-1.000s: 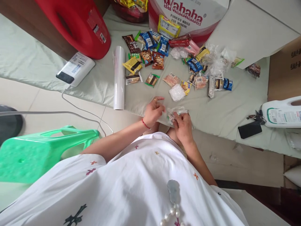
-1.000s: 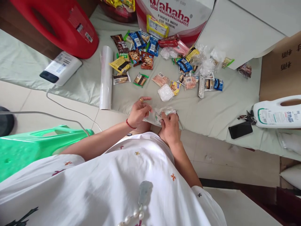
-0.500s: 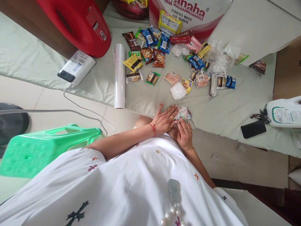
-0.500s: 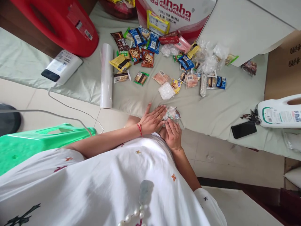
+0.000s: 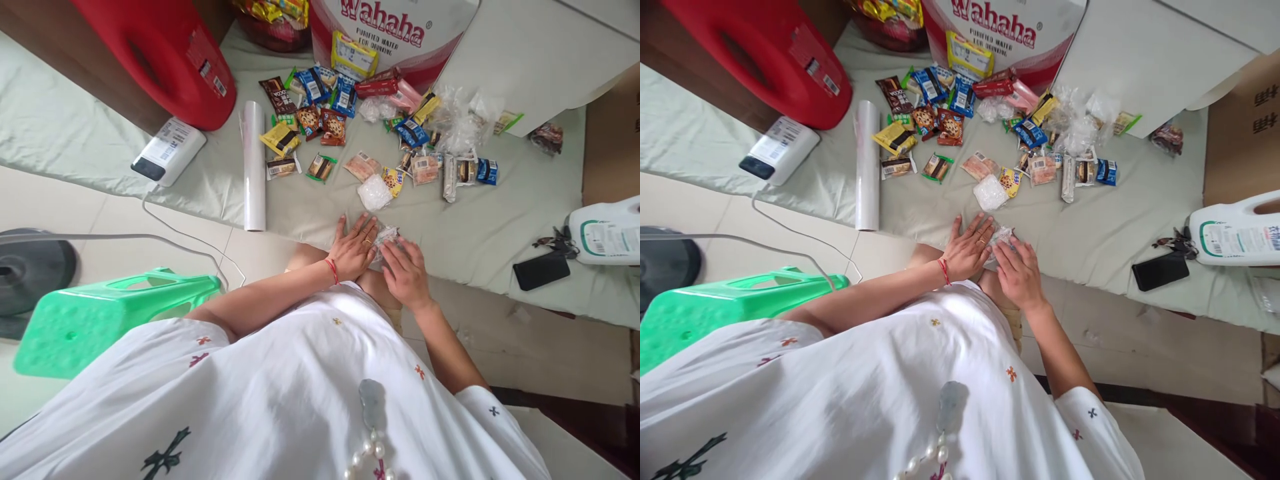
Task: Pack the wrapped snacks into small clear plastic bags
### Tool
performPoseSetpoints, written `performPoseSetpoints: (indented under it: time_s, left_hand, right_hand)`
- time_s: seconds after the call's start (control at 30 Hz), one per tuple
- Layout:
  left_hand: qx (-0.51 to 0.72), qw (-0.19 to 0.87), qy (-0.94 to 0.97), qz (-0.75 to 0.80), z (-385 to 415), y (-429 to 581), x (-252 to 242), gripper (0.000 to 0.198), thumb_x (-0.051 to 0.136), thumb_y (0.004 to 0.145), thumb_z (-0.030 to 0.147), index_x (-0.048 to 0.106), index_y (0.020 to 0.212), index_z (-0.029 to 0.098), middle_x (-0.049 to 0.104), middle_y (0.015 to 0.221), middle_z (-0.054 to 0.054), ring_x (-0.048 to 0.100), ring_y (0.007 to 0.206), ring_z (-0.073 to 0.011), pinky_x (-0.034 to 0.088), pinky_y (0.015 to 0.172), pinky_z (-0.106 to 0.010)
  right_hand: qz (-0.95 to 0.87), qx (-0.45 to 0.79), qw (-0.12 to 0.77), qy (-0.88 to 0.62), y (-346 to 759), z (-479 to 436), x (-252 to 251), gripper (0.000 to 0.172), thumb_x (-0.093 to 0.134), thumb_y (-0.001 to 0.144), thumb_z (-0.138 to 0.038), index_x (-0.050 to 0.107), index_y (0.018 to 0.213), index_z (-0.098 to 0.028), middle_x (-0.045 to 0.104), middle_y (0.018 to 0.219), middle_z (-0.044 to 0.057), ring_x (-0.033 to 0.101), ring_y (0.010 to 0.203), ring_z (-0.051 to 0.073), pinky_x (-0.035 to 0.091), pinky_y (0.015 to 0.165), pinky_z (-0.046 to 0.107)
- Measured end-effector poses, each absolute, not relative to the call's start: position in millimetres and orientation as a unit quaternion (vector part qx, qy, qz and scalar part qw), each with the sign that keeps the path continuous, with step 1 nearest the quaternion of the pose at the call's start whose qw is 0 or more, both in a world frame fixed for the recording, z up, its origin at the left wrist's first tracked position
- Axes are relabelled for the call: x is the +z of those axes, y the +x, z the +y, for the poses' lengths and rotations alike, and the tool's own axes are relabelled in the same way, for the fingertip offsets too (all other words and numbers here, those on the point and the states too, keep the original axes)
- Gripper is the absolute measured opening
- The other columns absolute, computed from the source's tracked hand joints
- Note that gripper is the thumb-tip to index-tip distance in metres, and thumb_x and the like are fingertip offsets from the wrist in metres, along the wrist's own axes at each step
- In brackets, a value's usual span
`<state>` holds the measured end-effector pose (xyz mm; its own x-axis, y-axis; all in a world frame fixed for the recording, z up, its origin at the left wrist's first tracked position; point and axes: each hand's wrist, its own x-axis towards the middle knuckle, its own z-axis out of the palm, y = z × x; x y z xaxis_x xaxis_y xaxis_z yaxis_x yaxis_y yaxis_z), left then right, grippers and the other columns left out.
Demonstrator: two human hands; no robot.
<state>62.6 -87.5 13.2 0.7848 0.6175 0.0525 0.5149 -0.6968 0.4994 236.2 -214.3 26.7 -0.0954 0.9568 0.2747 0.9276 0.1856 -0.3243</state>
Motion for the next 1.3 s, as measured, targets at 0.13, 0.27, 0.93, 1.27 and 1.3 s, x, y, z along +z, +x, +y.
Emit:
performPoseSetpoints:
  time_s: [0.13,0.27,0.93,1.27,1.3]
  left_hand:
    - [0.090,0.269,0.915,0.287,-77.6,56.4,14.4,0.061,0.038,0.101,0.027,0.040,0.160,0.010,0.031,0.170,-0.020,0.022,0.162,-0.0325,-0.001,0.128,-0.068]
    - [0.077,0.351,0.915,0.180,-61.0,38.4,21.5,0.071,0.040,0.095,0.023,0.032,0.165,0.019,0.032,0.171,-0.014,0.030,0.160,-0.0266,0.001,0.131,-0.059]
    - [0.170,0.545,0.770,0.284,-52.7,52.7,56.6,0.043,0.056,0.081,0.015,0.074,0.120,0.018,0.080,0.113,-0.003,0.073,0.103,-0.0193,0.055,0.095,-0.028]
    - [0.208,0.538,0.705,0.412,-50.1,69.4,61.5,0.027,0.065,0.091,0.039,0.069,0.081,0.015,0.066,0.067,-0.001,0.055,0.061,-0.0126,0.040,0.060,-0.025]
    - [0.202,0.503,0.728,0.421,-50.9,70.5,61.8,0.028,0.064,0.093,0.039,0.069,0.079,0.015,0.067,0.068,-0.002,0.056,0.063,-0.0136,0.040,0.063,-0.026]
  right_hand:
    - [-0.769,0.069,0.159,-0.616,239.9,-190.8,20.4,0.049,0.053,0.105,-0.027,0.053,0.154,-0.028,0.059,0.154,0.007,0.045,0.150,0.028,0.028,0.129,0.060]
    - [-0.762,0.057,0.188,-0.617,242.3,-183.8,17.3,0.042,0.054,0.105,-0.027,0.062,0.146,-0.032,0.065,0.147,0.005,0.052,0.143,0.028,0.032,0.127,0.059]
    - [-0.659,0.194,0.368,-0.626,232.8,-175.1,55.2,0.046,0.059,0.101,-0.053,0.066,0.139,-0.027,0.070,0.134,0.012,0.065,0.124,0.027,0.055,0.107,0.047]
    - [-0.277,0.366,0.605,-0.651,205.1,-158.5,38.9,0.041,0.072,0.087,-0.056,0.072,0.107,-0.020,0.078,0.099,0.005,0.072,0.084,0.018,0.061,0.081,0.035]
    - [-0.251,0.370,0.620,-0.644,200.5,-156.7,36.7,0.040,0.074,0.085,-0.054,0.072,0.105,-0.019,0.078,0.098,0.004,0.071,0.083,0.018,0.061,0.080,0.035]
